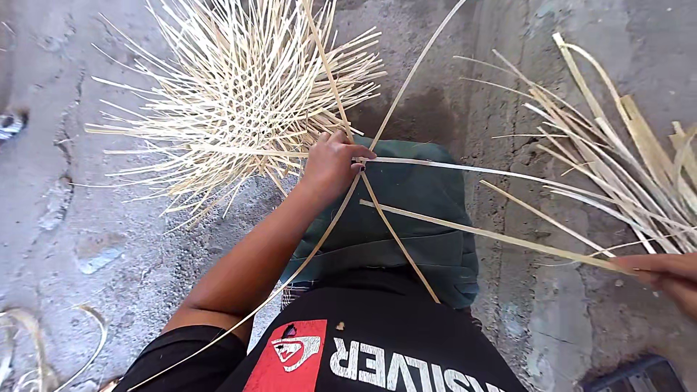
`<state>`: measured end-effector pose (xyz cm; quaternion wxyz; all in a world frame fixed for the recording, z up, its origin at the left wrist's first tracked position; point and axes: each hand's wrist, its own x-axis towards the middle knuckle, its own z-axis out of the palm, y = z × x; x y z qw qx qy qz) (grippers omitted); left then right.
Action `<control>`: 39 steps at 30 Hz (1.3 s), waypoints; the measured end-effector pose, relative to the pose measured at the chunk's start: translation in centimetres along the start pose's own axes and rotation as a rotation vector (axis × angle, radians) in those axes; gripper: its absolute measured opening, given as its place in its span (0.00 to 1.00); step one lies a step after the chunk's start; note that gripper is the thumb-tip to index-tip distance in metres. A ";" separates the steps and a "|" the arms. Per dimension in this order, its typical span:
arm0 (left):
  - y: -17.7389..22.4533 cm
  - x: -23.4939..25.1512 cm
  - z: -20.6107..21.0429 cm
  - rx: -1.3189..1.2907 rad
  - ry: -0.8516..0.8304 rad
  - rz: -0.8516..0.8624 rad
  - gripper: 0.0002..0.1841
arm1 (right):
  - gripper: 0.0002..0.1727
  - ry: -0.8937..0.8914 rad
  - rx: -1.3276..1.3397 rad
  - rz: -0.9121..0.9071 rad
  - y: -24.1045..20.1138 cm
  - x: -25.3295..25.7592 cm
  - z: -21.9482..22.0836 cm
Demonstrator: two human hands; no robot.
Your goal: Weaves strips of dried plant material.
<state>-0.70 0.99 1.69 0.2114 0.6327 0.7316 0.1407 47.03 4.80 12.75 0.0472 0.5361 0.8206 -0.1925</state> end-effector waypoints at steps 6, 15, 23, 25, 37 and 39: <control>-0.1 0.3 -0.4 0.024 -0.025 -0.002 0.16 | 0.13 -0.357 0.549 0.093 3.7 3.7 8.1; 0.8 0.4 -0.5 0.086 -0.009 0.002 0.17 | 0.14 0.040 0.162 -0.335 -13.5 10.4 10.8; -2.4 -2.5 3.2 0.009 0.305 0.098 0.15 | 0.15 0.253 0.184 -0.576 -17.5 14.2 16.8; -2.5 -2.0 2.9 0.017 0.263 0.088 0.16 | 0.16 0.278 0.204 -0.598 -17.6 15.1 17.3; -2.2 -0.2 1.5 -0.015 0.126 0.101 0.17 | 0.11 0.392 0.267 -0.721 -19.3 17.6 18.0; -2.1 -0.2 1.3 -0.004 0.122 0.098 0.17 | 0.12 0.408 0.272 -0.723 -19.6 17.6 18.1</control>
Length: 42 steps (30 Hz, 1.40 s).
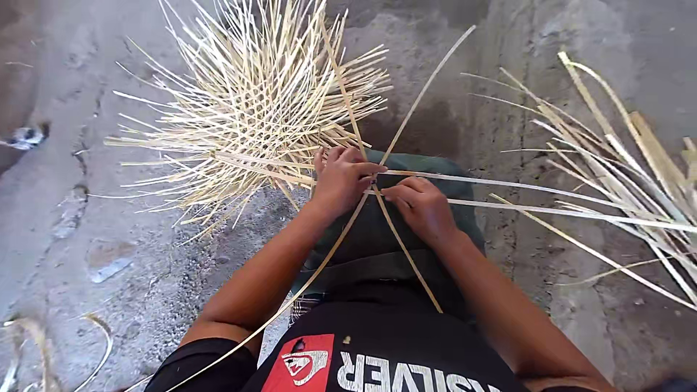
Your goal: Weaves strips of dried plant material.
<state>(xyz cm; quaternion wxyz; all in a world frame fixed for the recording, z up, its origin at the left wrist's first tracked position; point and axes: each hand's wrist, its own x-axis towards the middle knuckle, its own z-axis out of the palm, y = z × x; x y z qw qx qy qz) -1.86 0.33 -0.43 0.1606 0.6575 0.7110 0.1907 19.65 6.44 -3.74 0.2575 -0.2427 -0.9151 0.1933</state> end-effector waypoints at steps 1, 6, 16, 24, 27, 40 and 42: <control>0.1 0.0 0.0 0.005 0.001 -0.002 0.17 | 0.12 0.003 -0.002 0.000 -0.2 0.1 0.1; 0.5 -0.2 -0.1 0.020 -0.017 -0.012 0.17 | 0.13 -0.014 -0.017 -0.012 -0.3 0.0 -0.4; -0.2 -1.6 -1.2 -0.001 -0.169 0.059 0.28 | 0.12 -0.007 0.023 -0.059 0.5 -0.3 -0.8; 0.3 -2.2 -0.9 -0.023 -0.113 0.041 0.29 | 0.13 0.044 0.013 -0.038 1.0 -0.6 -1.0; 0.8 -2.4 -1.3 -0.026 -0.114 0.029 0.29 | 0.14 0.018 -0.019 -0.020 0.5 -0.7 -1.5; 0.5 -2.3 -1.2 -0.094 -0.127 0.033 0.27 | 0.13 0.038 0.002 -0.051 0.9 -0.9 -1.5; 0.5 -2.3 -0.9 -0.070 -0.117 0.026 0.27 | 0.13 0.037 -0.001 -0.042 0.9 -0.7 -1.4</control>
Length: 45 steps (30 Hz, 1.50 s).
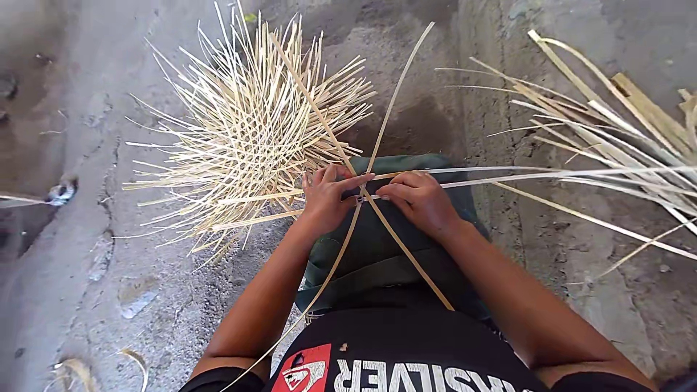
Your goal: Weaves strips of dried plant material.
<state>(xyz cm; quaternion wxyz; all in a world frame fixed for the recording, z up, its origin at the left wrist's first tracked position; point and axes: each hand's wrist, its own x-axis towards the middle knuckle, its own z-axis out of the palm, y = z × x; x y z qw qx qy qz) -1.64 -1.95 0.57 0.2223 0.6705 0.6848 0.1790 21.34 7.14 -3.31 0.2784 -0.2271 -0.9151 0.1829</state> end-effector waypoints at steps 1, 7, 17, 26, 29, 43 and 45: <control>0.0 0.0 0.1 0.004 0.005 0.000 0.27 | 0.13 -0.001 -0.001 0.008 0.0 0.1 0.0; -1.8 0.5 0.9 -0.095 0.029 -0.003 0.25 | 0.13 0.003 0.005 0.045 0.1 0.3 0.7; -2.7 1.4 -0.1 -0.034 -0.047 0.068 0.22 | 0.14 0.002 0.016 0.049 0.4 0.4 1.0; -1.2 1.2 0.9 0.186 0.027 0.036 0.25 | 0.14 -0.003 -0.022 0.054 0.9 0.4 1.6; -1.7 1.2 1.5 0.144 0.048 0.037 0.25 | 0.13 0.002 -0.024 0.049 0.9 0.5 1.4; -1.8 1.7 0.4 -0.052 -0.025 -0.029 0.25 | 0.21 -0.065 0.088 0.216 1.0 1.5 0.7; -1.0 1.7 0.3 -0.006 -0.023 -0.056 0.25 | 0.21 -0.064 0.103 0.217 1.1 1.5 0.5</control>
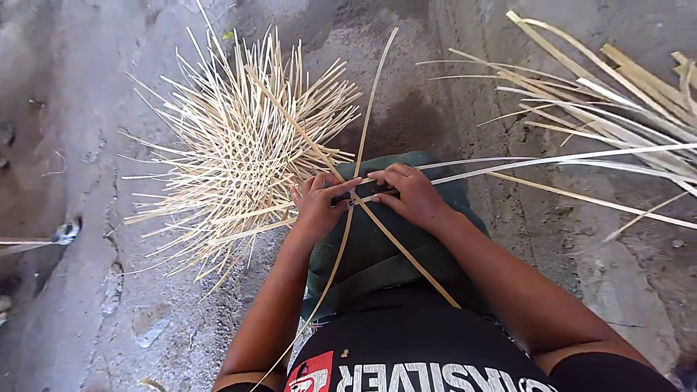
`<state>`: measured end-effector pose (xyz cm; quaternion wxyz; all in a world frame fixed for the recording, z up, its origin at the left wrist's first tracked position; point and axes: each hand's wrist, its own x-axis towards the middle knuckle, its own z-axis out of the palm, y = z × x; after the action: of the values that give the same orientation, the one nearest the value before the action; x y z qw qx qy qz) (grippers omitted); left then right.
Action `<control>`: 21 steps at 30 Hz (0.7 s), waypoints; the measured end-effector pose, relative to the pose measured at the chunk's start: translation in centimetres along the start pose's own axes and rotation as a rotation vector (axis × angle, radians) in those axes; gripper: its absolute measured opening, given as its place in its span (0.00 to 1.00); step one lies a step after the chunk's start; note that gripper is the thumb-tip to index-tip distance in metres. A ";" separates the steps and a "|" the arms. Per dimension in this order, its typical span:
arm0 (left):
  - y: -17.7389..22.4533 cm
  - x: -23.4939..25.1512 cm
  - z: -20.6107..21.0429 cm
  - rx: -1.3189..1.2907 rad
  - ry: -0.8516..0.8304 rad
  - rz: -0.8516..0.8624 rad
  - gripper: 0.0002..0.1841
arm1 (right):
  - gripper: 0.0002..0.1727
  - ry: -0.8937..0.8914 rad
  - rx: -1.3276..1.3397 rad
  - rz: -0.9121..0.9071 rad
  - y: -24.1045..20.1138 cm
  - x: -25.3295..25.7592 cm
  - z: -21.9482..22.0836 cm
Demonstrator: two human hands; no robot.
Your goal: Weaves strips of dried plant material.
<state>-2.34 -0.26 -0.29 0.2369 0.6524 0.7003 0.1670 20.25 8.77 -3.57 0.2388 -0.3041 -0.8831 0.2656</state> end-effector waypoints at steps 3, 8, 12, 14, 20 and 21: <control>0.8 0.0 0.1 0.098 0.036 -0.003 0.26 | 0.21 0.063 -0.030 -0.014 -0.3 -1.0 -0.7; 1.7 -0.7 -0.2 0.158 0.087 0.054 0.24 | 0.12 0.332 -0.060 0.042 0.5 -6.0 -4.2; 1.5 -0.7 0.0 0.144 0.084 0.095 0.23 | 0.15 0.311 -0.140 0.474 4.0 -12.8 -9.2; 1.4 -0.5 -0.1 0.139 0.069 0.106 0.22 | 0.18 0.298 -0.136 0.710 5.8 -16.4 -12.7; -0.1 0.3 0.0 0.100 0.042 0.127 0.24 | 0.29 0.743 -0.155 1.205 9.8 -25.4 -22.5; -0.2 0.3 0.0 0.096 0.038 0.129 0.24 | 0.27 0.780 -0.207 1.261 10.1 -26.4 -23.5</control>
<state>-2.49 0.04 -0.47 0.1808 0.7035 0.6684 0.1603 56.61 5.71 0.86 0.3072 -0.8456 -0.4132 0.1408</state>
